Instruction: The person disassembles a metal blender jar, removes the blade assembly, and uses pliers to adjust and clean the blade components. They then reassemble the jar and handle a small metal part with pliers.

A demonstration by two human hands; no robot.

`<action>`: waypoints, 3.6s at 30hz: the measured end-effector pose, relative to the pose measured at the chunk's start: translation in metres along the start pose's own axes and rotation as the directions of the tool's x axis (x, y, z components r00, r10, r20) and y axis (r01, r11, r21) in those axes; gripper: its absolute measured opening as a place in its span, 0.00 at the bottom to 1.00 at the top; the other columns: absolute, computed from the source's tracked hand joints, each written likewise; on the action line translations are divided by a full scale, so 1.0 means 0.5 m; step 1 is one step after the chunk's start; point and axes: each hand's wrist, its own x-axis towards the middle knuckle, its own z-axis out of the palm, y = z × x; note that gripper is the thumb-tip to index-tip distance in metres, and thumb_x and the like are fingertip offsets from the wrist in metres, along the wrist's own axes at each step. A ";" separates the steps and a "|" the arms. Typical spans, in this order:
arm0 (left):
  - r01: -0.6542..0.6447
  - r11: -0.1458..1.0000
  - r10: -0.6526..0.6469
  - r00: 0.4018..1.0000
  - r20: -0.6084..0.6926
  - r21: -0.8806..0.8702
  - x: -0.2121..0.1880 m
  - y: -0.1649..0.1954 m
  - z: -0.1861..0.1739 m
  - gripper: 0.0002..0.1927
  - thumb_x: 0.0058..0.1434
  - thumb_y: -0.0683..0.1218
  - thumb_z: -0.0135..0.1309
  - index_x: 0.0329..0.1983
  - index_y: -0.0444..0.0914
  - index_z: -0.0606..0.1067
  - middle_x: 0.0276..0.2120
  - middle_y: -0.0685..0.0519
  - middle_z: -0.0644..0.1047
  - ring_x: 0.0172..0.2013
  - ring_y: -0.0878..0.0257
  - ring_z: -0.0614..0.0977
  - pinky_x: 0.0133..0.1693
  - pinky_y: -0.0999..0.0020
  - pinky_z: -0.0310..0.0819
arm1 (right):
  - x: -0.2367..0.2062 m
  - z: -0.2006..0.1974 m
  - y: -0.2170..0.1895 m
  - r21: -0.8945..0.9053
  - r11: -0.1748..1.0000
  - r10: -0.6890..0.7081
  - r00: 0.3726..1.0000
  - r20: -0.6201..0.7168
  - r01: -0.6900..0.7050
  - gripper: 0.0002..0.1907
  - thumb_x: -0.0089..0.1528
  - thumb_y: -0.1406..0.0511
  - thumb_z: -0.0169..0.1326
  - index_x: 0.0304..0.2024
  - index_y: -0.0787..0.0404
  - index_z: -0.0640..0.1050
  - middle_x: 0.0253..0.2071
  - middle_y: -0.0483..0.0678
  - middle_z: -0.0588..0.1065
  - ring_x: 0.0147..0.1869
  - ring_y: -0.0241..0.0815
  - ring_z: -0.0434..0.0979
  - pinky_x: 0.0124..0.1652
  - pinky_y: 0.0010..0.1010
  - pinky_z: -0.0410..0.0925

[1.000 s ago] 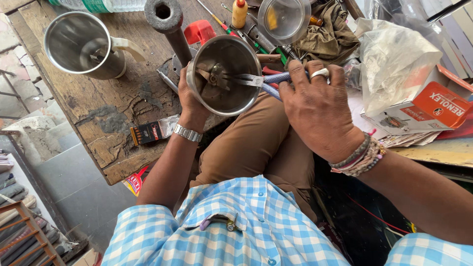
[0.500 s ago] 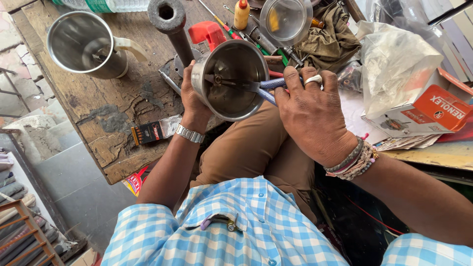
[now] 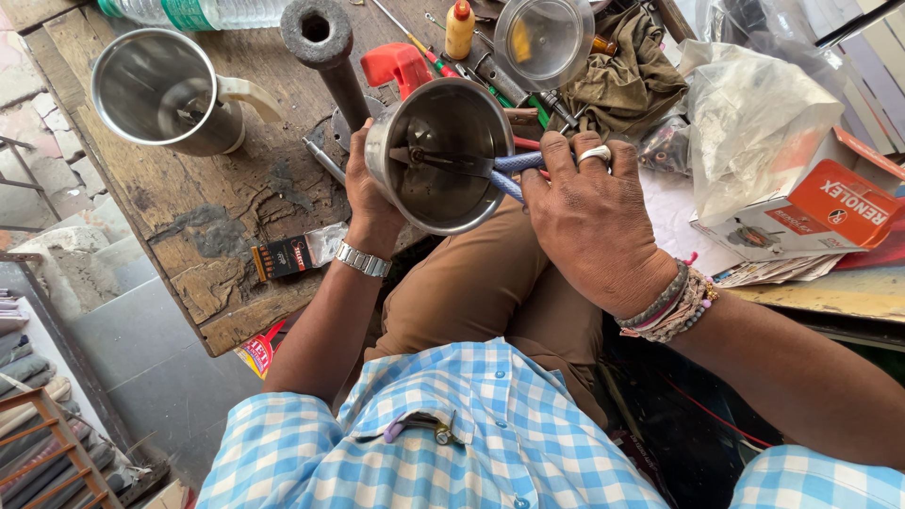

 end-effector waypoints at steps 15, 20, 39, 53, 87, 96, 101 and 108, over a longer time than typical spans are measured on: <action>-0.051 0.998 0.053 0.998 -0.041 0.049 -0.018 0.014 0.033 0.17 0.70 0.51 0.45 0.48 0.32 0.73 0.37 0.45 0.81 0.33 0.58 0.85 0.37 0.62 0.85 | -0.003 0.022 0.002 0.033 0.998 -0.047 0.993 -0.106 0.050 0.07 0.64 0.61 0.54 0.34 0.56 0.78 0.40 0.51 0.73 0.46 0.46 0.75 0.43 0.38 0.66; -0.242 0.968 0.243 0.970 -0.014 0.074 -0.008 0.013 0.010 0.09 0.71 0.45 0.51 0.42 0.33 0.75 0.35 0.50 0.80 0.34 0.62 0.83 0.38 0.65 0.83 | -0.008 0.047 0.000 0.131 0.988 -0.082 0.996 0.018 0.079 0.07 0.62 0.63 0.54 0.30 0.56 0.76 0.35 0.50 0.72 0.33 0.42 0.77 0.29 0.32 0.69; -0.218 0.917 0.217 0.975 0.039 0.335 -0.043 0.034 -0.003 0.15 0.69 0.52 0.48 0.43 0.35 0.76 0.36 0.50 0.79 0.35 0.61 0.82 0.38 0.66 0.82 | -0.015 0.123 -0.012 0.667 0.703 -0.023 0.930 0.368 -0.247 0.17 0.57 0.60 0.60 0.47 0.59 0.79 0.51 0.55 0.73 0.48 0.57 0.78 0.47 0.48 0.71; -0.072 0.980 0.052 0.993 0.106 0.187 -0.088 0.089 -0.143 0.18 0.72 0.55 0.49 0.56 0.39 0.73 0.50 0.48 0.79 0.48 0.56 0.82 0.49 0.58 0.83 | -0.104 0.287 0.048 0.687 0.341 0.562 0.725 0.398 -0.641 0.15 0.66 0.54 0.59 0.47 0.57 0.81 0.48 0.57 0.76 0.52 0.58 0.77 0.50 0.47 0.71; -0.723 0.295 0.331 0.691 0.643 0.625 -0.162 0.030 0.123 0.29 0.67 0.54 0.61 0.61 0.34 0.65 0.56 0.45 0.70 0.49 0.62 0.79 0.43 0.70 0.78 | 0.055 0.403 -0.173 -0.008 -0.980 0.182 0.905 0.386 0.200 0.29 0.71 0.50 0.46 0.65 0.62 0.69 0.60 0.53 0.74 0.63 0.47 0.73 0.61 0.42 0.69; -0.566 -0.113 0.262 0.776 0.574 0.817 -0.198 0.067 0.144 0.19 0.41 0.46 0.77 0.32 0.38 0.78 0.46 0.44 0.77 0.45 0.54 0.83 0.42 0.60 0.81 | 0.046 0.465 -0.031 0.671 -0.722 0.290 0.807 0.514 -0.167 0.28 0.69 0.54 0.50 0.66 0.62 0.68 0.54 0.52 0.77 0.58 0.49 0.77 0.55 0.46 0.73; -0.561 -0.346 0.225 0.728 0.647 0.752 -0.200 0.093 0.104 0.19 0.39 0.46 0.76 0.30 0.37 0.79 0.44 0.42 0.78 0.44 0.50 0.82 0.43 0.58 0.79 | 0.018 0.563 0.234 0.268 0.709 0.705 0.662 -0.256 -0.652 0.39 0.59 0.64 0.59 0.70 0.67 0.61 0.65 0.63 0.68 0.62 0.61 0.79 0.57 0.43 0.73; -0.529 -0.325 0.194 0.774 0.603 0.784 -0.223 0.113 0.114 0.18 0.39 0.46 0.75 0.30 0.38 0.79 0.47 0.43 0.79 0.46 0.52 0.83 0.43 0.59 0.80 | 0.028 0.620 0.310 0.171 0.655 0.642 0.661 0.388 -0.736 0.28 0.64 0.69 0.52 0.66 0.68 0.65 0.45 0.64 0.76 0.42 0.59 0.80 0.40 0.49 0.74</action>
